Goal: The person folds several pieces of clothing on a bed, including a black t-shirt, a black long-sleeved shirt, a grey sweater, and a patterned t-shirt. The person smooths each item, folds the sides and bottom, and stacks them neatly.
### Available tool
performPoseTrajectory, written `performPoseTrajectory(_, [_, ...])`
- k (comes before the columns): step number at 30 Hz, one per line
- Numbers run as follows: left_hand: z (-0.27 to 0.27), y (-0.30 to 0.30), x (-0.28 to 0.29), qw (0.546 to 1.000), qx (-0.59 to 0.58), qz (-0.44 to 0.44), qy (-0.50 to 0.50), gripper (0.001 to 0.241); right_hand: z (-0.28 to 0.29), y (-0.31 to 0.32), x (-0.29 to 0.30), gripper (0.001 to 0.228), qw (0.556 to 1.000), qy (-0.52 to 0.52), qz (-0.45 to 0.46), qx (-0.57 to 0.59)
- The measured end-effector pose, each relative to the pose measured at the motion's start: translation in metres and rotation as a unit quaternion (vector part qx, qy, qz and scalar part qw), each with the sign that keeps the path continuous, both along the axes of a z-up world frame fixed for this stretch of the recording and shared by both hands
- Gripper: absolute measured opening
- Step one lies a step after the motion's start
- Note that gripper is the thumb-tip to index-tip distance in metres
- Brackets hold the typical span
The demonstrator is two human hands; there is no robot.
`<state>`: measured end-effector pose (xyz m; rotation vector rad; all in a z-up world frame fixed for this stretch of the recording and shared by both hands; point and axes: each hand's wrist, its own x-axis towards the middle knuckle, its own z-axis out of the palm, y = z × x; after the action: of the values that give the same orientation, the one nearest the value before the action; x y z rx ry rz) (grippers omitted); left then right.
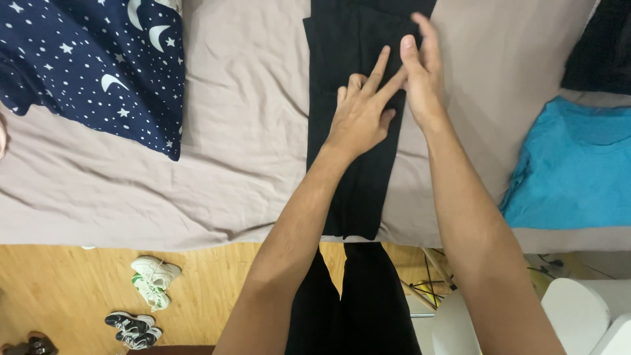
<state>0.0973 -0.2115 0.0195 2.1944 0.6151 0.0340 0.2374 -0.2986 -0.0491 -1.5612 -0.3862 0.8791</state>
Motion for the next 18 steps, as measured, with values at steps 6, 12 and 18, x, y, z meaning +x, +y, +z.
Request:
performPoseTrajectory(6, [-0.033, -0.022, -0.025, 0.991, 0.119, 0.059, -0.034, 0.069, 0.006, -0.001, -0.004, 0.067, 0.985, -0.162, -0.005, 0.052])
performPoseTrajectory(12, [-0.041, -0.037, -0.052, 0.983, 0.167, 0.079, 0.008, 0.058, 0.021, -0.01, -0.021, 0.037, 0.95, -0.303, -0.012, -0.068])
performPoseTrajectory(18, [-0.027, -0.06, -0.087, 0.975, 0.144, 0.166, -0.018, 0.054, 0.056, -0.063, -0.07, 0.039, 0.932, -0.331, 0.006, -0.149])
